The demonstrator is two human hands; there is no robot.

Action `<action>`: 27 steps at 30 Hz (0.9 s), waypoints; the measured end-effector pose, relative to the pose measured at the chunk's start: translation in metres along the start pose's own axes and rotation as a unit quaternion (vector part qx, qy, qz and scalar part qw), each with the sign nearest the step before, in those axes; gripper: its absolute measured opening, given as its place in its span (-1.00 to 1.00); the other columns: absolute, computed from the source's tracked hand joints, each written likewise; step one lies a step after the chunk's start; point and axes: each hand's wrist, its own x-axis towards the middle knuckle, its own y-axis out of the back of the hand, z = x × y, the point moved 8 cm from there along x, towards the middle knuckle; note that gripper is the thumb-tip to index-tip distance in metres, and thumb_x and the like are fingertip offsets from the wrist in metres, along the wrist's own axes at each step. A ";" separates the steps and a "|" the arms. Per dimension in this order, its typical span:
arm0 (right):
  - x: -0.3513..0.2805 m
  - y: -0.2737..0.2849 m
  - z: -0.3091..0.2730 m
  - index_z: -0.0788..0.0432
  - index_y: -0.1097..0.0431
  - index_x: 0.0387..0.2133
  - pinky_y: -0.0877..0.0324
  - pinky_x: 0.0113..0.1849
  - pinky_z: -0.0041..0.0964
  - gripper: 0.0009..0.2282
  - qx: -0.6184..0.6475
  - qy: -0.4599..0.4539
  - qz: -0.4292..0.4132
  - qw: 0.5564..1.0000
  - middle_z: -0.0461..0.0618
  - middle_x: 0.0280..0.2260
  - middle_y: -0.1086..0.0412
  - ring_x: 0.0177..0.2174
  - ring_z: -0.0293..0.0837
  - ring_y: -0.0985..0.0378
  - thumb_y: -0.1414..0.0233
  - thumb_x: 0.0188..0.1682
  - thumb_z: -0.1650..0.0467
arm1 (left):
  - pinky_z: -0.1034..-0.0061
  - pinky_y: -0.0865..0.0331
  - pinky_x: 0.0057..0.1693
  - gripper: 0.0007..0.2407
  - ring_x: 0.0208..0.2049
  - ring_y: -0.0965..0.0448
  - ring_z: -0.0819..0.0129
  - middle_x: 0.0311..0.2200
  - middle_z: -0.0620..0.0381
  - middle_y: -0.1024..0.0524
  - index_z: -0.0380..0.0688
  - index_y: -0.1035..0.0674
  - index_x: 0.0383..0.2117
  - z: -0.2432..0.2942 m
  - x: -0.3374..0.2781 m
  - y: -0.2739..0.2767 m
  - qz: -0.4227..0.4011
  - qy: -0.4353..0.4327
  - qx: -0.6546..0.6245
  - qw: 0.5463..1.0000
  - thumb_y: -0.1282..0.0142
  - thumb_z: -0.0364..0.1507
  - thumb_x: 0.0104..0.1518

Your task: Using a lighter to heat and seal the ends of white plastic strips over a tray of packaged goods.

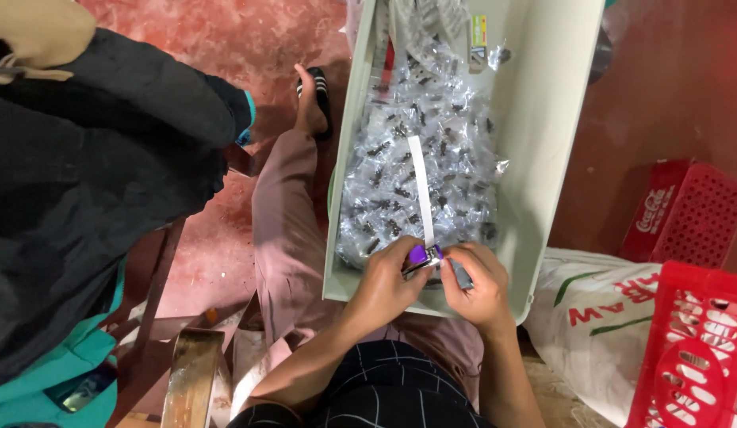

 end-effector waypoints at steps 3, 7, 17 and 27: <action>0.002 0.000 -0.002 0.16 -0.43 -0.54 -0.36 -0.41 -0.31 -0.95 -0.001 0.009 0.011 1.000 -0.04 -0.58 -0.37 -0.57 -0.06 -0.42 -0.06 -0.22 0.54 | 0.46 -0.34 -0.48 -0.82 -0.63 -0.45 0.13 -0.67 -0.01 -0.39 -0.24 -0.50 -0.45 -0.001 0.001 0.000 0.004 0.000 0.000 1.000 -0.20 -0.59 -0.21; 0.008 0.005 -0.010 0.21 -0.41 -0.49 -0.37 -0.41 -0.28 -0.94 0.024 0.007 0.023 0.999 0.00 -0.54 -0.40 -0.54 -0.03 -0.44 -0.06 -0.21 0.56 | 0.50 -0.30 -0.50 -0.86 -0.67 -0.39 0.22 -0.70 0.02 -0.36 -0.27 -0.49 -0.49 0.006 0.002 0.003 0.010 -0.021 -0.014 1.000 -0.18 -0.61 -0.18; 0.014 0.010 -0.023 0.19 -0.42 -0.53 -0.37 -0.46 -0.23 -0.94 0.029 0.023 0.054 0.998 0.03 -0.59 -0.38 -0.58 0.03 -0.43 -0.01 -0.18 0.55 | 0.47 -0.25 -0.50 -0.87 -0.66 -0.36 0.23 -0.72 -0.06 -0.34 -0.28 -0.49 -0.51 0.021 0.005 0.015 0.072 -0.048 -0.037 0.996 -0.20 -0.58 -0.16; 0.009 0.005 -0.013 0.18 -0.41 -0.55 -0.37 -0.47 -0.28 -0.97 0.024 0.027 0.030 0.999 -0.01 -0.57 -0.39 -0.59 -0.03 -0.43 -0.04 -0.21 0.53 | 0.58 -0.17 -0.50 -0.87 -0.66 -0.24 0.46 -0.78 0.07 -0.29 -0.31 -0.53 -0.52 0.022 0.008 0.012 0.080 0.022 -0.107 0.991 -0.25 -0.56 -0.15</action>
